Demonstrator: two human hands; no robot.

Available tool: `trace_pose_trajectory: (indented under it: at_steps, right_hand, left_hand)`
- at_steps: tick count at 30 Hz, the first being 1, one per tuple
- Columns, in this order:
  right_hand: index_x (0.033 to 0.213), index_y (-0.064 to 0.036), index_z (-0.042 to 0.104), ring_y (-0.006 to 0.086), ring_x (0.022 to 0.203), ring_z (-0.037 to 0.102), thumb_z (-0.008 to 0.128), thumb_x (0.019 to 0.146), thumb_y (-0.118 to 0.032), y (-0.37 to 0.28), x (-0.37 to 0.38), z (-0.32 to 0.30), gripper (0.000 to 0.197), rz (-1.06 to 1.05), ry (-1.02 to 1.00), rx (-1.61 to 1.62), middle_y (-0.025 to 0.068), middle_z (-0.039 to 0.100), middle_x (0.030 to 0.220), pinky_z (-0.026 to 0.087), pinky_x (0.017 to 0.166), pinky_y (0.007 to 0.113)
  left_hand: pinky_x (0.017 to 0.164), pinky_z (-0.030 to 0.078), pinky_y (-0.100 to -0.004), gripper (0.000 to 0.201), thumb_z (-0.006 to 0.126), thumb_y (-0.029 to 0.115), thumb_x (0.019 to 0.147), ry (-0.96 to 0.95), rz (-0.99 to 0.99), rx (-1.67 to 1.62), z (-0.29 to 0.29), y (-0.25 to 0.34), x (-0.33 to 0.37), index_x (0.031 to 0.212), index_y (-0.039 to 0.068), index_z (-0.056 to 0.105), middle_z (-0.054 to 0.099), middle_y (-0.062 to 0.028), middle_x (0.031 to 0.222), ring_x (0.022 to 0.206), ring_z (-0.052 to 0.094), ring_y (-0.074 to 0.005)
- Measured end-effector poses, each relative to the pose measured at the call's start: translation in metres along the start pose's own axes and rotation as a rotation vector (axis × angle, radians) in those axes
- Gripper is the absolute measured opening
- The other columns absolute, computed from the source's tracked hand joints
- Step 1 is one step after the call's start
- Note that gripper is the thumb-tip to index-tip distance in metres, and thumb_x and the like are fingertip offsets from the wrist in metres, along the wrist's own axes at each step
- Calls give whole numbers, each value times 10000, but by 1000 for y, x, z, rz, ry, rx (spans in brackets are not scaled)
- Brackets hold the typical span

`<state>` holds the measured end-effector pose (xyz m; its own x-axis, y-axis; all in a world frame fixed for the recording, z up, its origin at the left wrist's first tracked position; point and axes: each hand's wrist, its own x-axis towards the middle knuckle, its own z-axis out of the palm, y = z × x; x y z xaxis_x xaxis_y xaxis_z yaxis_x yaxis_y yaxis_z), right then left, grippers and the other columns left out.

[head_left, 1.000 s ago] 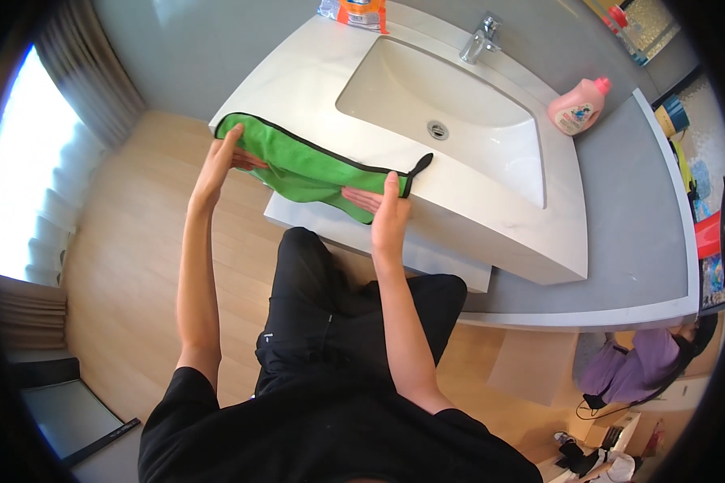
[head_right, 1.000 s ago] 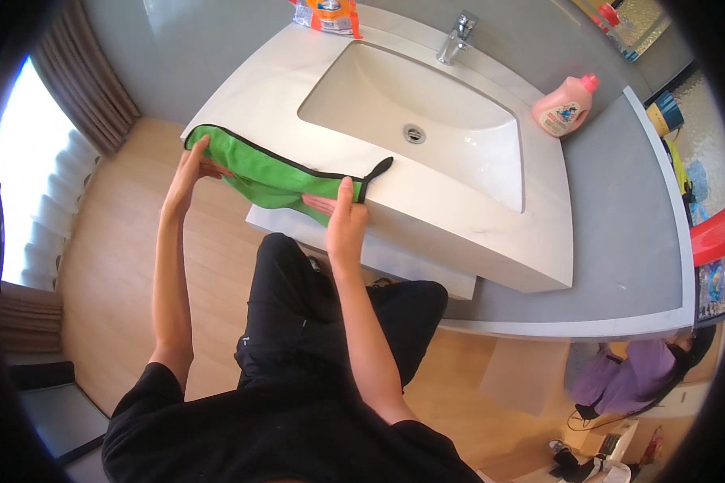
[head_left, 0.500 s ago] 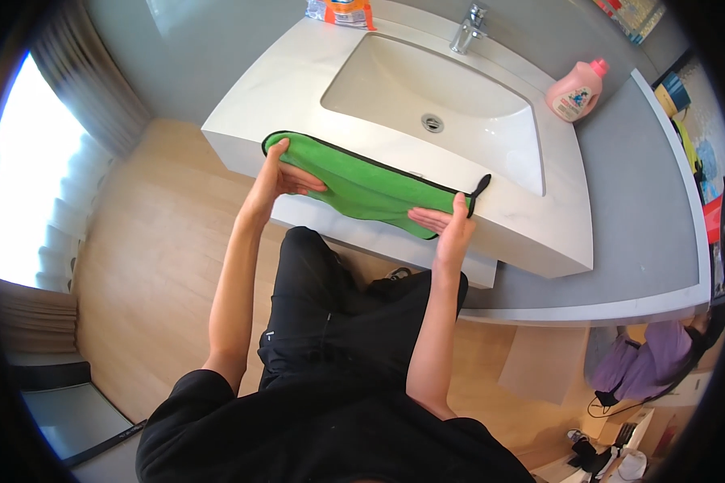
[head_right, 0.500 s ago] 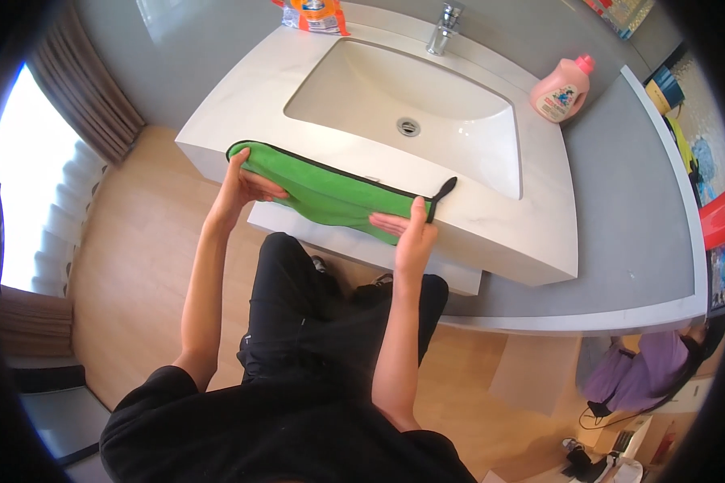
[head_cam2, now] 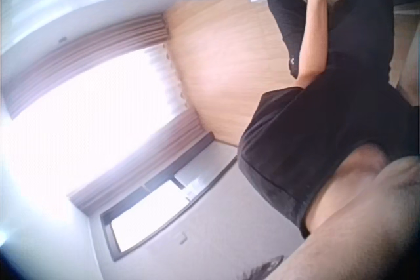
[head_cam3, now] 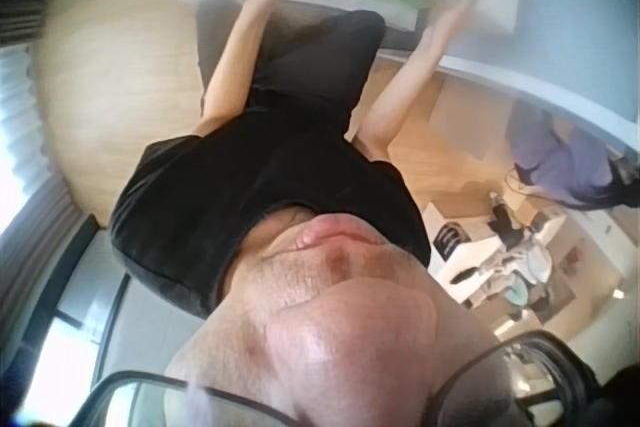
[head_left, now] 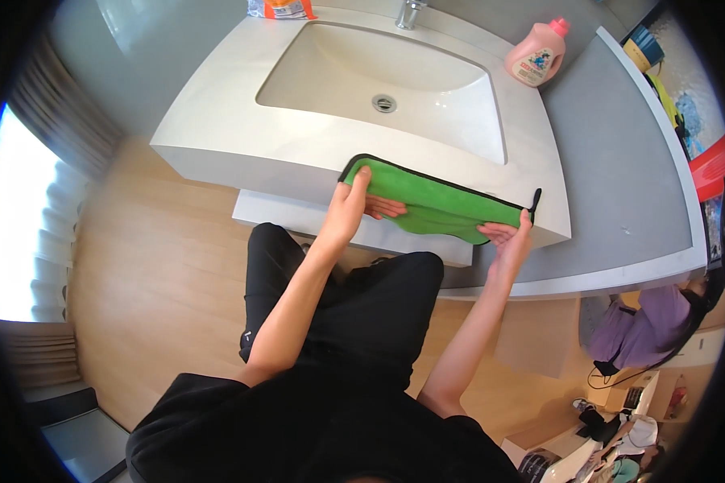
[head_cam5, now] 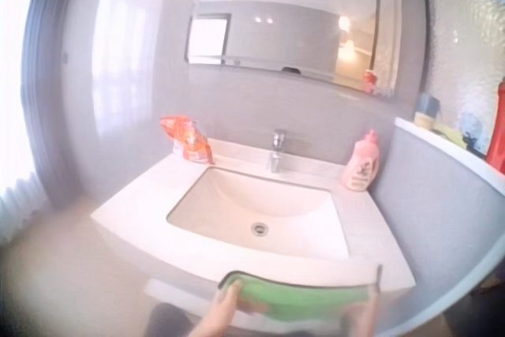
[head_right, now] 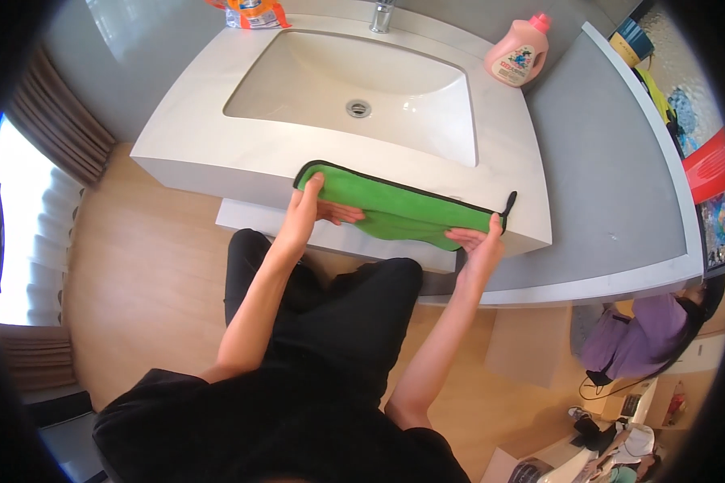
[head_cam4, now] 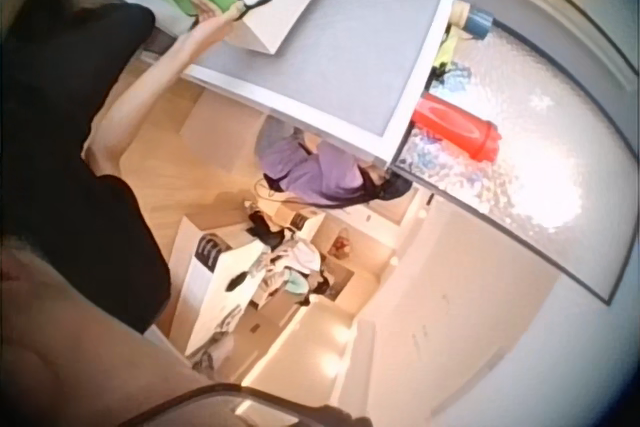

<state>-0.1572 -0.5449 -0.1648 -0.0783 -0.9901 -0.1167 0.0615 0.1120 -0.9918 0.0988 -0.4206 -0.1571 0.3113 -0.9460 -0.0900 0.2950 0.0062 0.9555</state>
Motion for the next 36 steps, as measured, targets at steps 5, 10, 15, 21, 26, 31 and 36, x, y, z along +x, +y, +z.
trace_pose_trajectory:
  at_steps: [5, 10, 15, 21, 26, 31, 36]
  right_hand:
    - [675, 47, 621, 291, 602, 666, 444, 913, -557, -4, -2, 1, 673, 8, -62, 48, 190, 645, 640, 545, 653, 353]
    - [643, 90, 627, 286, 590, 668, 398, 938, -524, -2, 2, 0, 719, 6, -62, 49, 203, 647, 634, 533, 661, 329]
    - [649, 52, 619, 287, 603, 665, 410, 933, -542, -3, -1, 2, 691, -6, -94, 59, 182, 643, 632, 531, 661, 343]
    - [681, 77, 624, 294, 615, 666, 362, 940, -562, 1, -3, 6, 738, 6, -67, 46, 201, 642, 641, 532, 671, 352]
    - [704, 119, 632, 305, 622, 672, 299, 958, -554, 3, -7, 11, 793, -8, -56, 52, 222, 653, 670, 532, 681, 348]
    - [744, 115, 645, 307, 691, 682, 238, 957, -579, 8, -19, 28, 832, -5, -158, 15, 235, 669, 734, 530, 741, 353]
    - [840, 129, 662, 294, 775, 694, 155, 946, -614, 10, -45, 75, 906, 15, -404, -75, 252, 683, 835, 529, 805, 337]
  left_hand:
    - [656, 482, -285, 610, 252, 408, 993, 11, 28, 75, 0, 0, 1, 953, -67, 633, 703, -183, 822, 737, 684, -232]
    - [661, 482, -290, 633, 242, 394, 991, 13, 49, 124, 4, 4, 2, 928, -79, 659, 704, -188, 820, 746, 685, -234]
    - [636, 475, -282, 600, 225, 362, 1010, 0, 69, 126, 2, 2, 3, 936, -70, 635, 704, -177, 815, 729, 687, -223]
    - [623, 476, -278, 544, 245, 357, 1025, 0, 68, 68, 0, 7, 0, 979, -58, 595, 706, -166, 832, 761, 696, -220]
    - [643, 484, -281, 537, 295, 371, 1022, 20, 91, 59, -6, 4, 0, 993, -69, 601, 706, -168, 836, 794, 697, -226]
    - [634, 481, -272, 541, 324, 358, 1021, 78, 155, 37, -27, 5, -4, 935, -78, 632, 706, -165, 826, 780, 693, -219]
    - [631, 488, -287, 558, 375, 375, 988, 238, 142, 84, -85, 21, -12, 861, -104, 632, 698, -197, 779, 714, 688, -235]
